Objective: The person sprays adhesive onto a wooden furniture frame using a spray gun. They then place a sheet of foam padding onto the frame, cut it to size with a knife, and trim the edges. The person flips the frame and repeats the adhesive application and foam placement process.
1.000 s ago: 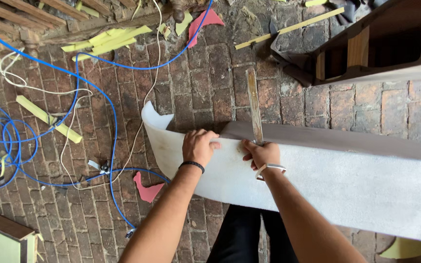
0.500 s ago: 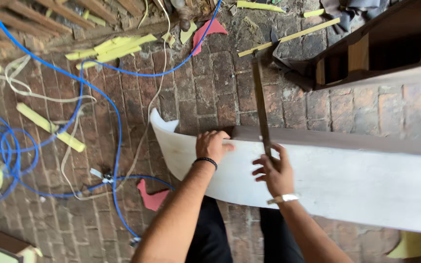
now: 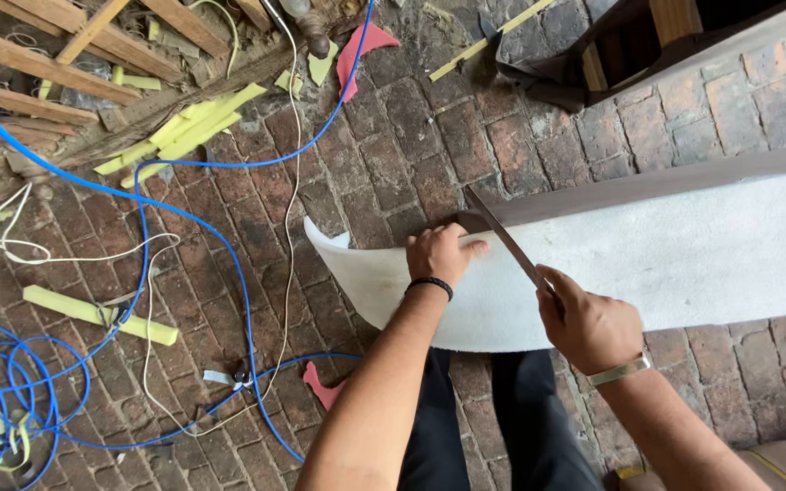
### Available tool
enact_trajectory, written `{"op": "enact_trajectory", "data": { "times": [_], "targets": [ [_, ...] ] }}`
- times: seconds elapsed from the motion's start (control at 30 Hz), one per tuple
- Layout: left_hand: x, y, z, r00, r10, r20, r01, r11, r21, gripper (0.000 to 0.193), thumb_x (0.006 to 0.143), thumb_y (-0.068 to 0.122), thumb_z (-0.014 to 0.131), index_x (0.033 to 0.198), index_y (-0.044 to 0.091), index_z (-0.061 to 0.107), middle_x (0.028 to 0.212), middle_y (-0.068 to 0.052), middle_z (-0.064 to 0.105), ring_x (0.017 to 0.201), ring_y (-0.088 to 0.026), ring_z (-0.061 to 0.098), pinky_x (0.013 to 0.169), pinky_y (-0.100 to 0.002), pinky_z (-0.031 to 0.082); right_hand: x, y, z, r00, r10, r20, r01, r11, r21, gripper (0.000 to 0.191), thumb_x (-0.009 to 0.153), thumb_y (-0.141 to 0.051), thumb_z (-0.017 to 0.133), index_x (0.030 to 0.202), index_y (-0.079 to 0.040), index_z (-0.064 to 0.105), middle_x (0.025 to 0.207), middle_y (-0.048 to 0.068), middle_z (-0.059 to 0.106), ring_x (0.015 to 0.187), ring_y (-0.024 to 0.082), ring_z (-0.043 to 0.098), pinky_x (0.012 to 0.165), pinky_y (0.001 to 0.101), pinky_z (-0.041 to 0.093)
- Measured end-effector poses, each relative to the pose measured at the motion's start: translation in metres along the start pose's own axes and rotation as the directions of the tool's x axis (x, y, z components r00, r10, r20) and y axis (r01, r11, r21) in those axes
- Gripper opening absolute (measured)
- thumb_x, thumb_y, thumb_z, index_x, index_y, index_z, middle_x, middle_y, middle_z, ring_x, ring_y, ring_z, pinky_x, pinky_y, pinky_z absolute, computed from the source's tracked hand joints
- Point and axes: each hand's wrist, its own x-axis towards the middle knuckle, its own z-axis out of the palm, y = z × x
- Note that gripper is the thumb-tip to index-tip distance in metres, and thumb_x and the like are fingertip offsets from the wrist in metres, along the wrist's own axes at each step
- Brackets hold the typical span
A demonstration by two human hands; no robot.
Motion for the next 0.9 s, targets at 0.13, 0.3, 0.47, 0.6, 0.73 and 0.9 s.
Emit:
{"op": "enact_trajectory", "data": {
  "times": [0.13,0.3,0.47,0.6,0.73,0.9],
  "targets": [
    [0.0,0.001,-0.001,1.0,-0.018,0.009,0.017,0.999,0.028,0.055,0.077,0.067,0.07,0.103,0.019,0.075,0.101,-0.004,0.077,0.102,-0.025,0.067,0.091,-0.047,0.04,0.006,-0.005,0.005,0.999,-0.025,-0.038,0.021,0.995,-0.101,0.03,0.1,-0.037,0.057,0.124,-0.025,0.072,0.047,-0.001,0.063,0.034,0.015,0.056,0.035,0.034,0.042],
    [-0.004,0.004,-0.003,0.999,-0.039,0.034,0.039,0.999,0.009,0.053,0.077,0.066,0.07,0.102,0.019,0.075,0.101,-0.001,0.076,0.101,-0.023,0.068,0.091,-0.045,0.041,0.027,-0.013,0.02,0.995,0.055,0.079,-0.037,0.976,-0.215,0.03,0.105,-0.037,0.052,0.126,-0.027,0.071,0.049,0.0,0.066,0.035,0.015,0.059,0.033,0.0326,0.043],
    [-0.004,0.007,-0.006,0.999,-0.039,0.037,0.037,0.999,0.029,0.052,0.08,0.065,0.072,0.103,0.018,0.075,0.102,-0.003,0.076,0.103,-0.024,0.067,0.092,-0.046,0.04,0.064,-0.022,0.033,1.0,0.002,-0.028,-0.007,0.981,-0.192,0.028,0.101,-0.035,0.054,0.119,-0.028,0.074,0.061,0.005,0.07,0.045,0.022,0.065,0.039,0.0379,0.05],
    [-0.006,0.01,-0.007,0.999,-0.05,0.019,0.05,0.999,0.007,0.047,0.077,0.061,0.075,0.099,0.019,0.076,0.102,-0.002,0.076,0.102,-0.023,0.067,0.093,-0.045,0.04,0.06,-0.018,0.035,0.999,0.03,-0.041,-0.035,0.991,-0.132,0.026,0.101,-0.035,0.055,0.118,-0.029,0.074,0.064,0.008,0.071,0.053,0.027,0.069,0.047,0.0418,0.053],
    [-0.008,0.012,-0.008,0.999,-0.035,-0.008,0.035,0.999,0.01,0.047,0.078,0.06,0.076,0.1,0.018,0.075,0.103,-0.002,0.076,0.103,-0.023,0.067,0.092,-0.046,0.04,0.049,-0.012,0.036,0.999,0.045,-0.003,-0.045,0.984,-0.171,0.028,0.099,-0.035,0.055,0.12,-0.03,0.073,0.064,0.008,0.072,0.053,0.028,0.07,0.047,0.0422,0.054],
    [-0.007,0.014,-0.01,0.998,-0.06,0.007,0.06,0.997,0.05,0.048,0.078,0.062,0.076,0.1,0.019,0.075,0.102,-0.002,0.077,0.103,-0.023,0.067,0.092,-0.045,0.04,0.071,-0.022,0.04,1.0,0.015,0.003,-0.014,0.982,-0.191,0.029,0.1,-0.033,0.055,0.122,-0.029,0.073,0.065,0.007,0.072,0.051,0.024,0.069,0.044,0.0391,0.052]
  ]
}}
